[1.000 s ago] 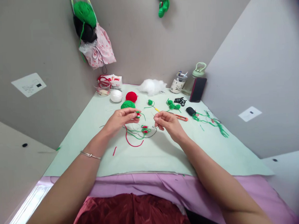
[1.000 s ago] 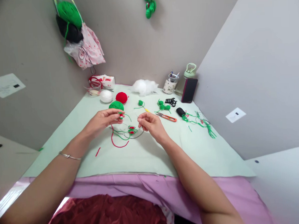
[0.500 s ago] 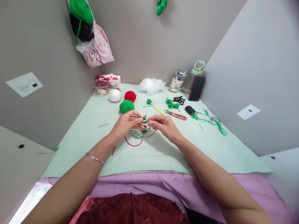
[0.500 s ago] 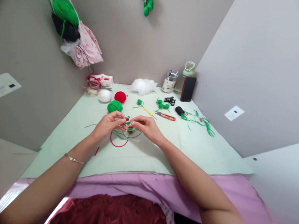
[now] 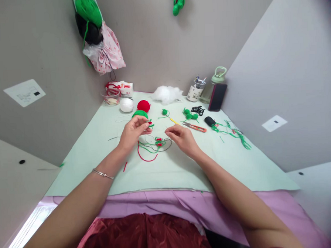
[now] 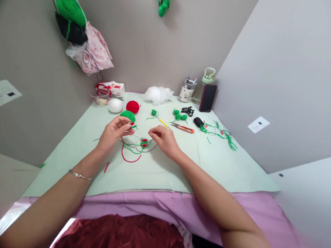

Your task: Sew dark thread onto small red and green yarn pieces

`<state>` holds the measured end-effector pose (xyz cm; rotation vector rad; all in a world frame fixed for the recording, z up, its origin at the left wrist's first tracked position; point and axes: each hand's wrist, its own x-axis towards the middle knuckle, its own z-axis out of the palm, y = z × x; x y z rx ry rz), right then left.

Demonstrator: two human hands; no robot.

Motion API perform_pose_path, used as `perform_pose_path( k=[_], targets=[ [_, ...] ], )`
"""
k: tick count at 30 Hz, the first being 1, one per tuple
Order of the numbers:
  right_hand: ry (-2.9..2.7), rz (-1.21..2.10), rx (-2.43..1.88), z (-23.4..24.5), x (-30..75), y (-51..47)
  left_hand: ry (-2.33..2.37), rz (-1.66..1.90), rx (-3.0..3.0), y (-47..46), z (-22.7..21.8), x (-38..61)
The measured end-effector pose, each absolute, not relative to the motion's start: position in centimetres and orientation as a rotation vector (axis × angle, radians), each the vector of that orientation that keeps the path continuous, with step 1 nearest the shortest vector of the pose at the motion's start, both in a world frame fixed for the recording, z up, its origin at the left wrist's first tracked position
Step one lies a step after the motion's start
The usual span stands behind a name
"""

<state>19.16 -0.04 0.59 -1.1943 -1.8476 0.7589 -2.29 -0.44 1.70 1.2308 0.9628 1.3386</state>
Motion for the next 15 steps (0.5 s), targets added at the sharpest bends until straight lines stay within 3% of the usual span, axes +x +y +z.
perform_pose_path(
  k=[3, 8, 12, 15],
  targets=[
    [-2.104, 0.492, -1.232, -0.7, 19.0, 0.5, 0.961, 1.394, 1.216, -0.1, 1.4, -2.5],
    [-2.38, 0.389, -1.249, -1.9, 18.3, 1.2, 0.951, 1.357, 1.252, -0.1, 1.2, -2.4],
    [-2.279, 0.466, -1.237, -2.1, 18.5, 1.8, 0.986, 1.284, 1.306, -0.1, 1.1, -2.4],
    [-2.069, 0.717, -1.206, -1.7, 18.8, 2.1, 1.072, 1.197, 1.469, -0.1, 0.6, -2.3]
  ],
)
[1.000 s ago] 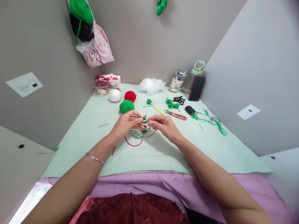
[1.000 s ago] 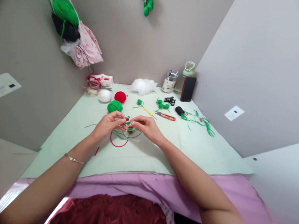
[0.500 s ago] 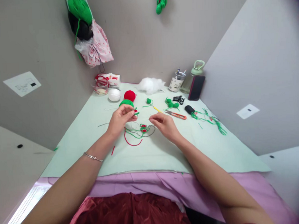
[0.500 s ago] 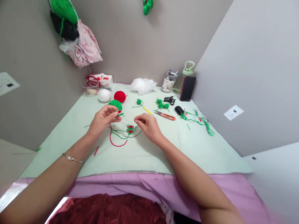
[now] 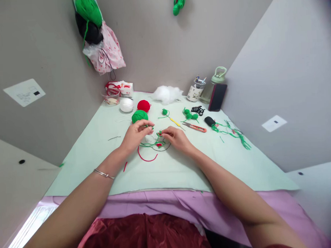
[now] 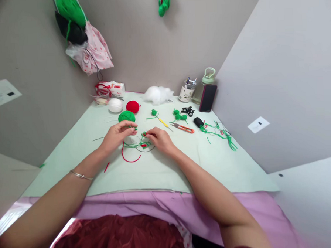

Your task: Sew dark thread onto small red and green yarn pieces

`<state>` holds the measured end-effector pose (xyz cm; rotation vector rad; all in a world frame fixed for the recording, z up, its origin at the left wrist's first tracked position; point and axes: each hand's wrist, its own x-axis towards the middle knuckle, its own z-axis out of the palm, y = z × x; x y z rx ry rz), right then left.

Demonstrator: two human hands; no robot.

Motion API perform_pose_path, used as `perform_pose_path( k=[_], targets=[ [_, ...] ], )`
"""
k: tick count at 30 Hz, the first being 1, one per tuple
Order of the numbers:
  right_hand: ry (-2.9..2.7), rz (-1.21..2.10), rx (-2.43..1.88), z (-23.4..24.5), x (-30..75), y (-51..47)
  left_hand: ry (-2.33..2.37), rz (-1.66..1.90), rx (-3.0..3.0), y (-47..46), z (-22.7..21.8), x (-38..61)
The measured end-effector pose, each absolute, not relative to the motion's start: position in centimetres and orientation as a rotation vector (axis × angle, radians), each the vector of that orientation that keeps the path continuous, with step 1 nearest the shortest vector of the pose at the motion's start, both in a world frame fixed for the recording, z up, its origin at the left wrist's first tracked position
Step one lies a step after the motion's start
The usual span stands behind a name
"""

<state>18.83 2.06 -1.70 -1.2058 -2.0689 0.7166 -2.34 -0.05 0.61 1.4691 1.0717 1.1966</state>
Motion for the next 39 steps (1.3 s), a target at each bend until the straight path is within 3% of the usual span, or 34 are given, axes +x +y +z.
perform_pose_path(
  k=[7, 22, 29, 39],
  targets=[
    [-1.885, 1.158, -1.06, 0.5, 18.5, 0.9, 1.098, 1.108, 1.693, -0.2, -0.3, -1.8],
    [-1.788, 1.333, -0.968, 1.2, 18.6, 0.3, 0.88, 0.989, 1.36, -0.3, 0.2, -2.2],
    [-2.081, 0.815, -1.078, 0.9, 19.6, 0.6, 0.922, 1.136, 1.219, -0.3, 0.8, -2.1],
    [-2.527, 0.473, -0.974, -0.9, 19.3, 0.6, 0.885, 1.261, 1.155, -0.2, 0.8, -1.9]
  ],
)
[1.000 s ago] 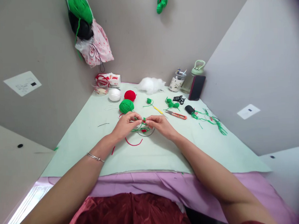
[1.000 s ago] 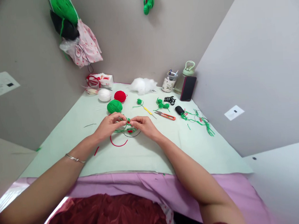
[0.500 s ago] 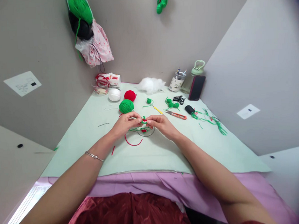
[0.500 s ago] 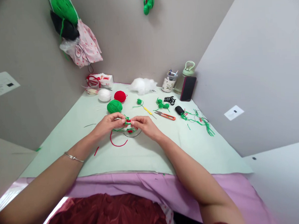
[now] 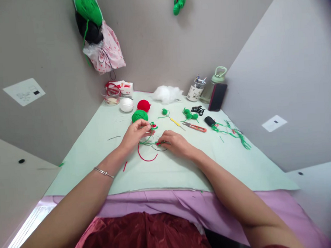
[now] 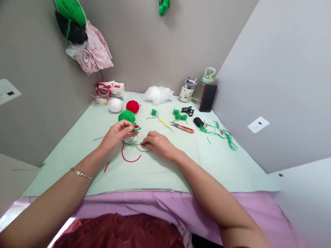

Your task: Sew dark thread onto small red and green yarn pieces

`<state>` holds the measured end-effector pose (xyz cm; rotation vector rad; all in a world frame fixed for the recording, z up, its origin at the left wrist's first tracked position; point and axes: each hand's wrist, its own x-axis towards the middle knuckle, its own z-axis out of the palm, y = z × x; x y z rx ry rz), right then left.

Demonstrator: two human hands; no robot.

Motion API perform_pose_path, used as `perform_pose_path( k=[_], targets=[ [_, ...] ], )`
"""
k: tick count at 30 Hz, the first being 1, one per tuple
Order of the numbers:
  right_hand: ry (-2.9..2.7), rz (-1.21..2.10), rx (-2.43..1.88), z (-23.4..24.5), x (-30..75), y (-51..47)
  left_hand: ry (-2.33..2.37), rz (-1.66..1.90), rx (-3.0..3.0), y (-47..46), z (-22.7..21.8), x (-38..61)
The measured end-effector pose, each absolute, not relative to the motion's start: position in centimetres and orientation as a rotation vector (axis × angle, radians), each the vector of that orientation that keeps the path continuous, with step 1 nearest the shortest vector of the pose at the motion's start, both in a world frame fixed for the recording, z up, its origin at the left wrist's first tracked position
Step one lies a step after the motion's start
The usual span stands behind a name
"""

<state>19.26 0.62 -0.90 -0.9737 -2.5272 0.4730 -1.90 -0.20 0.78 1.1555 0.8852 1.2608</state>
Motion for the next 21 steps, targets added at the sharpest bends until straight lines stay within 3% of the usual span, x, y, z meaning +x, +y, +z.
perform_pose_path(
  k=[10, 15, 21],
  targets=[
    [-1.681, 1.484, -1.002, 0.6, 19.7, 0.7, 0.885, 1.228, 1.174, -0.2, 0.5, -1.8],
    [-1.546, 1.602, -0.96, 0.4, 19.5, 0.8, 0.883, 1.191, 1.201, -0.2, 0.0, -1.6],
    [-1.592, 1.51, -0.992, 0.7, 19.4, 0.5, 0.849, 1.059, 1.254, -0.5, -0.3, -1.5]
  ],
)
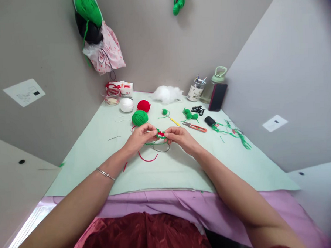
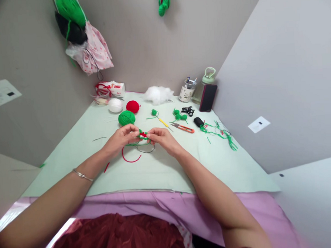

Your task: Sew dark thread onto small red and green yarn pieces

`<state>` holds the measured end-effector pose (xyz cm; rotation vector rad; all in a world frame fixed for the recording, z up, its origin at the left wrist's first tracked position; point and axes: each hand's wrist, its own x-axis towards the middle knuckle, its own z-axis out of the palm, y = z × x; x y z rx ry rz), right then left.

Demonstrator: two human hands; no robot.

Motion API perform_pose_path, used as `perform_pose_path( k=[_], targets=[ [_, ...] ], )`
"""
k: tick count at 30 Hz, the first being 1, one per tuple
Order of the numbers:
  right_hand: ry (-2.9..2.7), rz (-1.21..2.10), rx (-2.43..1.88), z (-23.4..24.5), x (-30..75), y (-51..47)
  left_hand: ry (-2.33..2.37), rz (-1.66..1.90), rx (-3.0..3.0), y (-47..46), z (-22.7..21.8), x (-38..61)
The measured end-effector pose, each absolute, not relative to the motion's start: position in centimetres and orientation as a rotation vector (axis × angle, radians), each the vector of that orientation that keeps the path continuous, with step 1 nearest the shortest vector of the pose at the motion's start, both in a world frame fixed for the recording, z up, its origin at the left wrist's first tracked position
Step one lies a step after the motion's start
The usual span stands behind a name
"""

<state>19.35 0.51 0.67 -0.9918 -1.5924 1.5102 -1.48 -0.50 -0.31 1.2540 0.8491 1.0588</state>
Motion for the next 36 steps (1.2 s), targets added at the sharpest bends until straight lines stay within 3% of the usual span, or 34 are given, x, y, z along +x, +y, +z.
perform_pose_path(
  k=[13, 21, 29, 36],
  targets=[
    [-1.472, 1.228, -1.019, 1.2, 19.7, 0.7, 0.974, 1.179, 1.293, 0.1, -0.6, -1.9],
    [-1.448, 1.241, -0.926, 2.0, 19.7, 0.2, 1.295, 1.342, 1.816, -0.6, -0.3, -1.6],
    [-1.346, 1.417, -0.764, 2.3, 18.9, -0.5, 0.838, 0.963, 1.612, -1.6, -0.4, 0.0],
    [-1.004, 1.457, -0.725, 3.9, 21.2, 0.7, 0.931, 0.917, 1.588, -1.0, -0.2, -0.8]
  ],
)
